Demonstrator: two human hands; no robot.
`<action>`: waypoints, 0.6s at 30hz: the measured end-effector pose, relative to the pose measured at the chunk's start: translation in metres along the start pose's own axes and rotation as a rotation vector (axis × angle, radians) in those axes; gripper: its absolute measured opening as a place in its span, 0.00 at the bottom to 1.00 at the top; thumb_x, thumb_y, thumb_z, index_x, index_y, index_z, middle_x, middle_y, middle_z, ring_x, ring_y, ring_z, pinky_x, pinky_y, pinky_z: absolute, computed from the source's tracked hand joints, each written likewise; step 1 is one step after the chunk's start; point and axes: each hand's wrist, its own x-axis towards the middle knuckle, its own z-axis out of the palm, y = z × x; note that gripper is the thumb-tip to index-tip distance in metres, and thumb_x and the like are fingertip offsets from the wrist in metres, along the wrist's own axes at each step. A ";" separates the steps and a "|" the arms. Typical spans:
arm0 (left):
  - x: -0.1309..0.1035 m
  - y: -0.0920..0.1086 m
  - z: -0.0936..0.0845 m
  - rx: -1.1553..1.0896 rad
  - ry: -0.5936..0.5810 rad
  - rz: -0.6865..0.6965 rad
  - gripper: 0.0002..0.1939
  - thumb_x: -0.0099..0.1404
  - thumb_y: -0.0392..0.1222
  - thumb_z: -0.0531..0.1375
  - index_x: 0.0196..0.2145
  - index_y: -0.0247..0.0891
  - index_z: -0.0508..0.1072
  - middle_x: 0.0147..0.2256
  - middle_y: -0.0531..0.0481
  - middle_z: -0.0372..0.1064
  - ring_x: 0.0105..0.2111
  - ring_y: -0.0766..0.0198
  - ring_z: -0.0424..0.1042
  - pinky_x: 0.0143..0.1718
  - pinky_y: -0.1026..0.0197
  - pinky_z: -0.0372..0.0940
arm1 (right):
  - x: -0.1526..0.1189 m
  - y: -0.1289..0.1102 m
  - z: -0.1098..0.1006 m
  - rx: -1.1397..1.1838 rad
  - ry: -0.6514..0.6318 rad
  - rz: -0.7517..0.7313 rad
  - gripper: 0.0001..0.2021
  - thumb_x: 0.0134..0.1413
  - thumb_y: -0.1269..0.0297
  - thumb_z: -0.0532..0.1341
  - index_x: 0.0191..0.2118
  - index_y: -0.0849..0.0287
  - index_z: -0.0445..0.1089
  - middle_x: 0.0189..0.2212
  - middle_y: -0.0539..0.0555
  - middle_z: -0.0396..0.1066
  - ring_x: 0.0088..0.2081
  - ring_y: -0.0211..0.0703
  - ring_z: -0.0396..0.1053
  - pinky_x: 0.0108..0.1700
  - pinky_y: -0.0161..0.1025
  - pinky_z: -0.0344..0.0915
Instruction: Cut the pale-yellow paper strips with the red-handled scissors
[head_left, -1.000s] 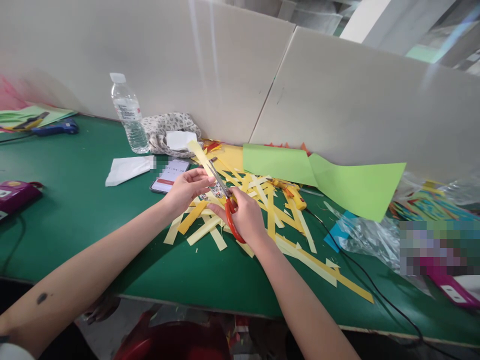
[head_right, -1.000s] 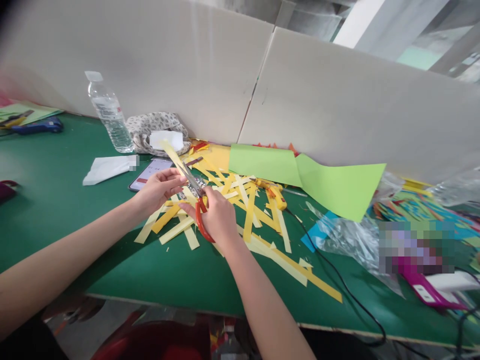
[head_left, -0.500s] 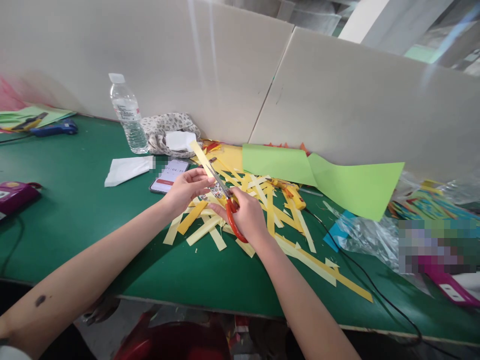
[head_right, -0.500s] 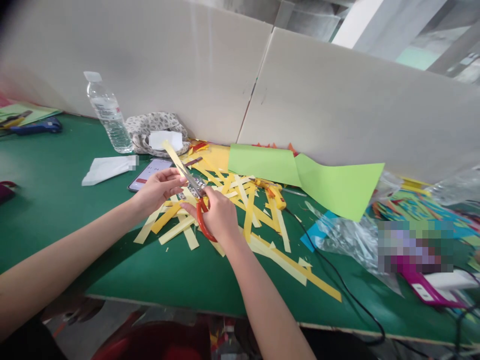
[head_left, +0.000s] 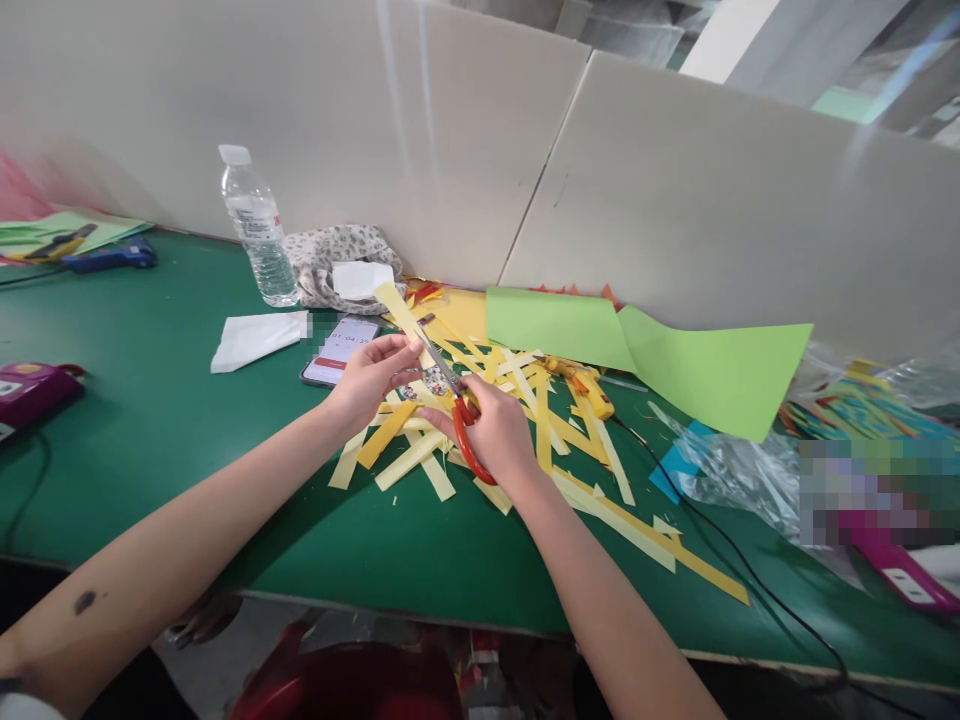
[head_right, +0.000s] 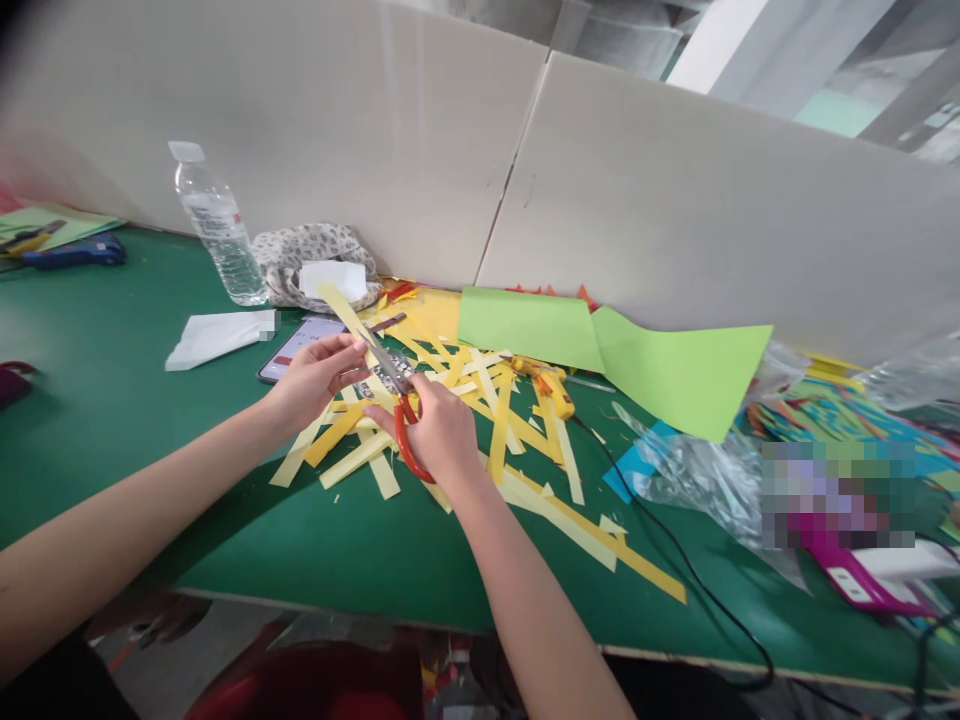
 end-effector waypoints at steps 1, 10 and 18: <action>0.000 0.000 0.000 0.002 -0.004 -0.003 0.08 0.52 0.42 0.65 0.27 0.35 0.72 0.26 0.54 0.68 0.27 0.73 0.68 0.34 0.68 0.67 | 0.000 0.000 0.000 -0.001 -0.001 -0.001 0.21 0.48 0.42 0.57 0.35 0.56 0.65 0.27 0.52 0.70 0.26 0.41 0.66 0.27 0.35 0.56; 0.001 -0.002 -0.001 -0.026 -0.010 -0.024 0.09 0.52 0.42 0.65 0.26 0.35 0.71 0.25 0.55 0.67 0.25 0.74 0.67 0.32 0.70 0.65 | 0.000 0.003 0.003 -0.014 0.001 -0.010 0.22 0.45 0.42 0.59 0.35 0.58 0.66 0.25 0.53 0.70 0.25 0.39 0.65 0.28 0.35 0.58; 0.001 -0.003 0.000 -0.011 -0.006 -0.026 0.08 0.53 0.41 0.65 0.26 0.34 0.71 0.24 0.55 0.66 0.24 0.74 0.66 0.32 0.69 0.65 | -0.001 0.002 0.003 -0.011 -0.007 -0.012 0.22 0.46 0.43 0.59 0.37 0.58 0.65 0.26 0.53 0.70 0.26 0.39 0.65 0.29 0.34 0.58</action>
